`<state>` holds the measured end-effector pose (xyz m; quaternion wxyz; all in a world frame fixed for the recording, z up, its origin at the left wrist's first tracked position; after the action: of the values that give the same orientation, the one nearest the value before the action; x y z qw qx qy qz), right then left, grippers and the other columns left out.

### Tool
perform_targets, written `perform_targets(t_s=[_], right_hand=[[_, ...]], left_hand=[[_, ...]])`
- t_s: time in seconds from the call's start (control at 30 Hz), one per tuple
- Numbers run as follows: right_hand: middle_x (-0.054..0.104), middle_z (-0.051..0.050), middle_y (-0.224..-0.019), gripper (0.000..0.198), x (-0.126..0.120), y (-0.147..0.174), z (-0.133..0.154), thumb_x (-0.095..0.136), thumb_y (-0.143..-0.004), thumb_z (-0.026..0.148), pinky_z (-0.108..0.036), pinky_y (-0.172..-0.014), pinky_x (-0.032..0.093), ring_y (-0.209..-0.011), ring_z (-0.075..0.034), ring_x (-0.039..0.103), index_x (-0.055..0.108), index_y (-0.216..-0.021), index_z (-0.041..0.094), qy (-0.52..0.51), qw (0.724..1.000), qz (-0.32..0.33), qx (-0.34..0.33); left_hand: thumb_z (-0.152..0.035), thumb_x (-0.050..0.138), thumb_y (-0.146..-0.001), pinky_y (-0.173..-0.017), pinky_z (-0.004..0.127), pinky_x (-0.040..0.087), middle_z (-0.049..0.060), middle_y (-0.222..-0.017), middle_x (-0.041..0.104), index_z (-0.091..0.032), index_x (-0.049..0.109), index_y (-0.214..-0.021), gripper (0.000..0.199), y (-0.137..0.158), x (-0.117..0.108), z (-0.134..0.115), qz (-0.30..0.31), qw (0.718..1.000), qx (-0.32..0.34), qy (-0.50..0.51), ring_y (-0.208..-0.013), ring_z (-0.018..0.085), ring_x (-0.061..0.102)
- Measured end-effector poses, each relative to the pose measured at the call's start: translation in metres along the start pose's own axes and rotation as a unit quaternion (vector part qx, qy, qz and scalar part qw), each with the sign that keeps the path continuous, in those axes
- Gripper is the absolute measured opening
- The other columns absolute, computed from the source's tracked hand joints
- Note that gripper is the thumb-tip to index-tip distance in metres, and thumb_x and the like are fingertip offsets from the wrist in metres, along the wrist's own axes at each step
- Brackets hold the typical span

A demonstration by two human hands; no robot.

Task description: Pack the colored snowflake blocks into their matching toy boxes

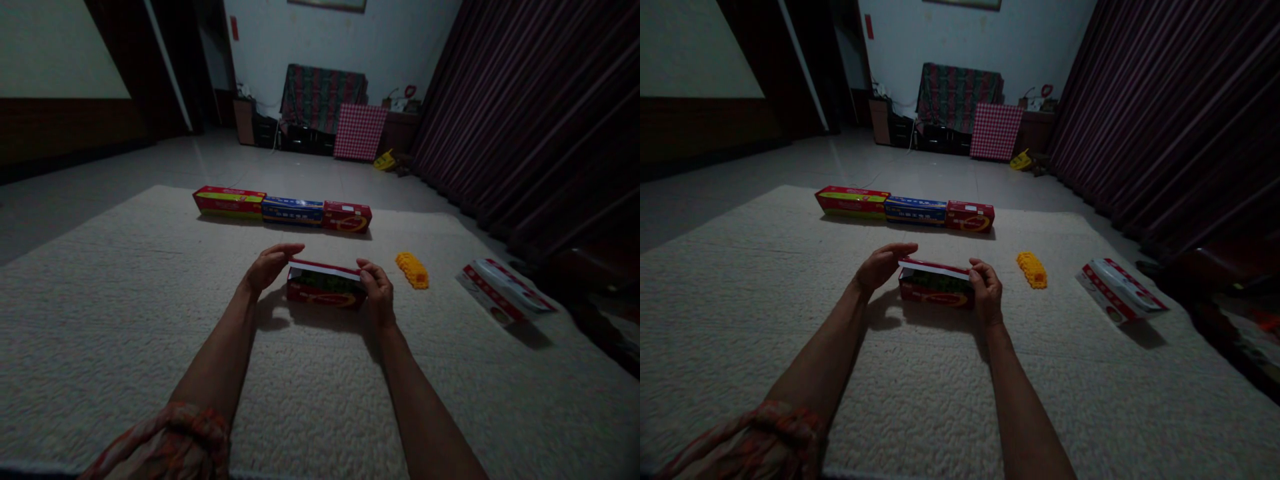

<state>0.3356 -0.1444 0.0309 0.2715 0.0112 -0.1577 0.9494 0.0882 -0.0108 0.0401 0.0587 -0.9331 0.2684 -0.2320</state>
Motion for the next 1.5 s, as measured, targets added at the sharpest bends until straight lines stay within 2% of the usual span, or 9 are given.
perform_targets(t_s=[0.13,0.3,0.57,0.73,1.03,1.5], right_hand=[[0.071,-0.011,-0.127,0.026,-0.003,-0.001,-0.008,0.07,-0.08,0.046,-0.049,-0.103,0.048,-0.116,-0.03,0.064,0.065,-0.09,0.022,0.001,1.0,0.003,-0.016],[0.069,-0.011,-0.129,0.018,-0.007,-0.003,-0.021,0.068,-0.08,0.039,-0.052,-0.113,0.04,-0.126,-0.031,0.059,0.069,-0.087,0.023,0.024,0.998,0.014,-0.065],[0.068,-0.012,-0.129,0.019,-0.008,-0.004,-0.022,0.066,-0.085,0.039,-0.053,-0.113,0.04,-0.126,-0.031,0.06,0.069,-0.093,0.023,0.052,0.994,0.025,-0.093],[0.068,-0.013,-0.13,0.021,-0.008,-0.002,-0.021,0.064,-0.089,0.041,-0.053,-0.113,0.041,-0.127,-0.03,0.06,0.07,-0.097,0.022,0.065,0.992,0.022,-0.105],[0.068,-0.013,-0.13,0.023,-0.01,-0.001,-0.023,0.062,-0.093,0.042,-0.053,-0.111,0.044,-0.125,-0.029,0.061,0.071,-0.102,0.023,0.096,0.985,0.024,-0.142],[0.069,-0.013,-0.125,0.018,-0.009,0.002,-0.022,0.06,-0.094,0.036,-0.052,-0.108,0.047,-0.121,-0.028,0.063,0.069,-0.101,0.022,0.129,0.972,0.023,-0.194]], left_hand=[[-0.032,0.087,-0.068,-0.106,0.044,0.047,0.012,-0.121,0.079,-0.021,0.085,-0.098,0.033,-0.002,-0.003,0.005,0.03,0.997,-0.019,-0.071,-0.117,0.03,0.068],[-0.028,0.091,-0.064,-0.106,0.046,0.046,0.01,-0.126,0.077,-0.023,0.084,-0.097,0.034,-0.005,-0.012,0.014,0.056,0.996,-0.031,-0.058,-0.119,0.031,0.067],[-0.022,0.089,-0.063,-0.112,0.052,0.04,0.013,-0.128,0.075,-0.02,0.084,-0.095,0.032,-0.003,-0.01,0.015,0.037,0.998,-0.035,-0.038,-0.125,0.034,0.063],[-0.027,0.088,-0.066,-0.114,0.054,0.039,0.014,-0.128,0.075,-0.019,0.084,-0.098,0.033,-0.002,-0.009,0.017,0.017,0.998,-0.047,-0.045,-0.124,0.034,0.063],[-0.026,0.089,-0.063,-0.118,0.057,0.036,0.016,-0.138,0.07,-0.019,0.084,-0.095,0.033,-0.001,-0.014,0.022,0.023,0.998,-0.05,-0.04,-0.137,0.039,0.055],[-0.026,0.088,-0.064,-0.121,0.058,0.032,0.015,-0.139,0.07,-0.02,0.085,-0.092,0.029,0.0,-0.011,0.022,0.017,0.998,-0.052,-0.038,-0.143,0.04,0.05]])
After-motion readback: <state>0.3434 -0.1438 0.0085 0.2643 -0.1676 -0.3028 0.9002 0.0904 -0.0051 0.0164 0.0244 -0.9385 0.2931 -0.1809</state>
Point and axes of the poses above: each hand's wrist, its own y-axis away from the middle knuckle, its own x-axis out of the palm, z = x × y, the point moved 2 cm from there along -y, towards the middle knuckle
